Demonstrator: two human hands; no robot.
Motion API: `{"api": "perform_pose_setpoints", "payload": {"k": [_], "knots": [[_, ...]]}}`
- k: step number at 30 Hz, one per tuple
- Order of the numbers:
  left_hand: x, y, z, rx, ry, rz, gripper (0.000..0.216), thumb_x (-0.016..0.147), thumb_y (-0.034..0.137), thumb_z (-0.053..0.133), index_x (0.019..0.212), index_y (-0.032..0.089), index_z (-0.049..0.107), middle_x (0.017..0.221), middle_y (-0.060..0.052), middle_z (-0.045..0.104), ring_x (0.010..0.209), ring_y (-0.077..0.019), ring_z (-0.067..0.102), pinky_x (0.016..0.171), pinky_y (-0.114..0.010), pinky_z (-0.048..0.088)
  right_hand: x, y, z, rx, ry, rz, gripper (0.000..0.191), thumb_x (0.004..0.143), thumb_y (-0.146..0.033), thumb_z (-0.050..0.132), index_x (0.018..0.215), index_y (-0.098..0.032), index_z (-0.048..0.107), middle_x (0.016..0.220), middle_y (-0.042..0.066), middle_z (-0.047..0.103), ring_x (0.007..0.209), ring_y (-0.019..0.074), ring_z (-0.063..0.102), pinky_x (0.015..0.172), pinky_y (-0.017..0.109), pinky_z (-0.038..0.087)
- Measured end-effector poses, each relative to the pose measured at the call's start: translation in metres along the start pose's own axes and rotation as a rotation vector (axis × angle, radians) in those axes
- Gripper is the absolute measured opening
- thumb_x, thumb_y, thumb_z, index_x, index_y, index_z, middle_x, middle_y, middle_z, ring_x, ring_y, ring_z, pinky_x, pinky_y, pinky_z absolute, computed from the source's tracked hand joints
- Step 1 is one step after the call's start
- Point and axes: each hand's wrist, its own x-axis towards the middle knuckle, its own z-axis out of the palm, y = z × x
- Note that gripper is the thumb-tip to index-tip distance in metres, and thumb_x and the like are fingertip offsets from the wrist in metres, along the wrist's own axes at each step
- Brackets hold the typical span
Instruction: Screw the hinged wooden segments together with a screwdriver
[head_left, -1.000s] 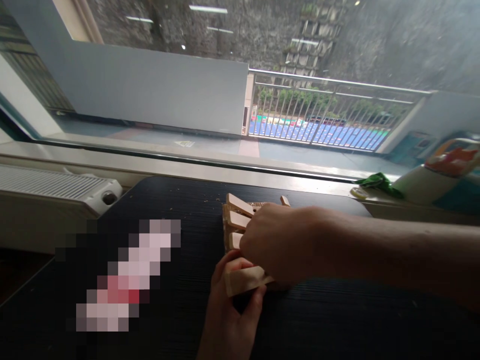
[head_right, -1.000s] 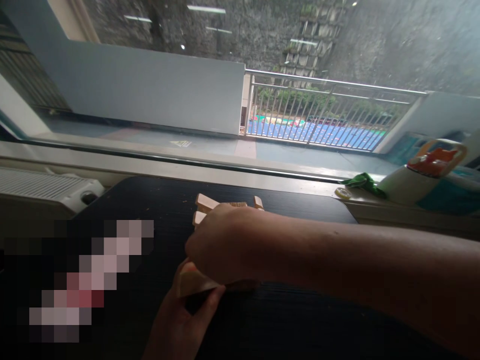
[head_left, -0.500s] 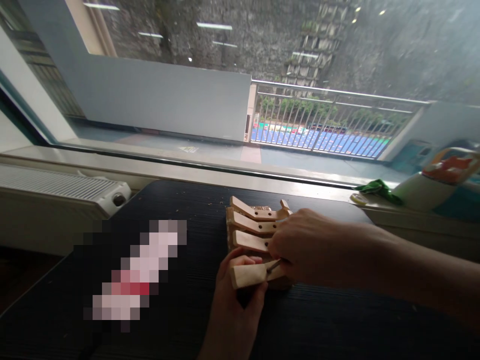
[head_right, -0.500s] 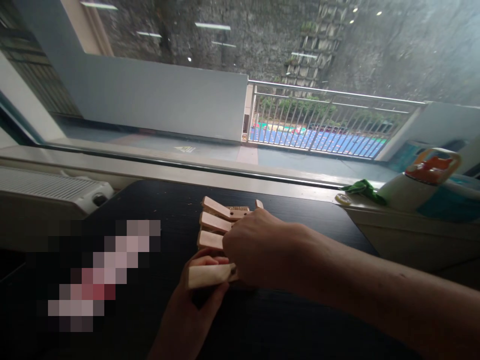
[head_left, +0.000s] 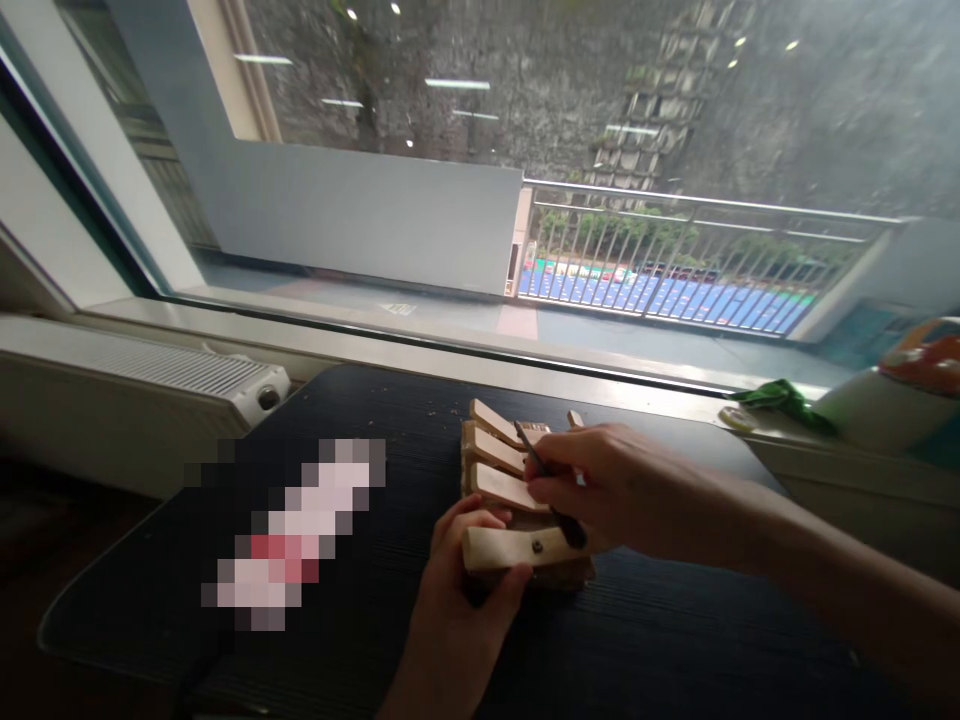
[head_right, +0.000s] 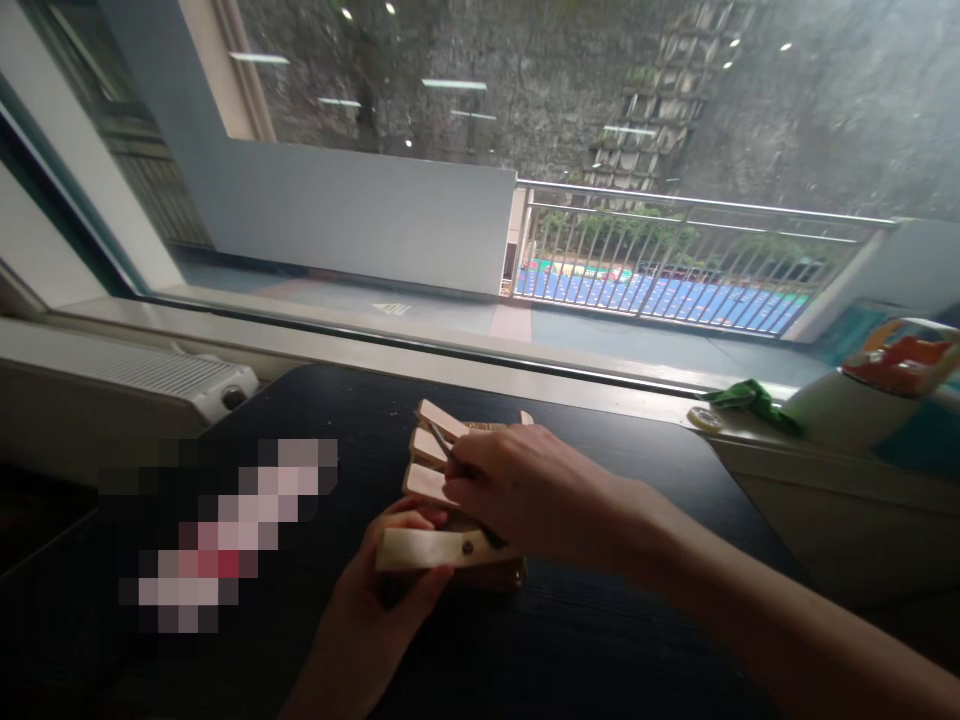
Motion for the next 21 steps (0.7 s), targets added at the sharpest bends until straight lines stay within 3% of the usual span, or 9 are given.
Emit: {"api": "perform_pose_setpoints", "payload": {"k": [3, 8, 14, 19, 21], "knots": [[0.000, -0.003, -0.001, 0.045, -0.007, -0.004, 0.022, 0.073, 0.023, 0.066, 0.094, 0.023, 0.059, 0.110, -0.006, 0.060, 0.115, -0.0243, 0.053, 0.096, -0.038, 0.045, 0.007, -0.006, 0.010, 0.038, 0.013, 0.053, 0.024, 0.089, -0.026, 0.045, 0.069, -0.016, 0.054, 0.063, -0.001, 0.053, 0.053, 0.0075, 0.038, 0.052, 0.023, 0.024], [0.000, -0.001, -0.001, 0.085, -0.017, -0.006, 0.021, 0.074, 0.023, 0.065, 0.095, 0.024, 0.058, 0.112, -0.005, 0.059, 0.110, -0.0231, 0.056, 0.095, -0.038, 0.046, 0.015, -0.005, 0.020, 0.067, 0.105, 0.101, 0.028, 0.094, -0.029, 0.036, 0.081, -0.016, 0.057, 0.064, 0.000, 0.056, 0.054, 0.0087, 0.043, 0.054, 0.024, 0.025], [-0.001, 0.000, -0.001, 0.071, -0.004, -0.001, 0.023, 0.075, 0.024, 0.065, 0.096, 0.022, 0.058, 0.115, -0.007, 0.057, 0.106, -0.0218, 0.059, 0.091, -0.035, 0.049, 0.020, -0.003, 0.022, -0.105, -0.084, -0.026, 0.026, 0.091, -0.020, 0.041, 0.072, -0.014, 0.058, 0.071, 0.005, 0.061, 0.061, 0.0108, 0.048, 0.058, 0.024, 0.029], [-0.001, -0.002, -0.001, 0.109, -0.003, 0.017, 0.023, 0.076, 0.024, 0.064, 0.097, 0.023, 0.056, 0.115, -0.007, 0.056, 0.109, -0.0229, 0.057, 0.095, -0.038, 0.046, 0.024, -0.007, 0.016, -0.039, 0.022, 0.104, 0.034, 0.095, -0.029, 0.033, 0.077, -0.015, 0.060, 0.066, 0.003, 0.060, 0.053, 0.0098, 0.046, 0.052, 0.024, 0.027], [-0.001, -0.001, 0.000, 0.105, 0.010, 0.039, 0.025, 0.075, 0.023, 0.064, 0.098, 0.023, 0.055, 0.116, -0.007, 0.056, 0.109, -0.0225, 0.057, 0.094, -0.037, 0.047, 0.024, -0.008, 0.019, -0.063, -0.027, 0.078, 0.033, 0.093, -0.025, 0.036, 0.072, -0.015, 0.059, 0.066, 0.004, 0.061, 0.056, 0.0102, 0.047, 0.054, 0.024, 0.028]]}}
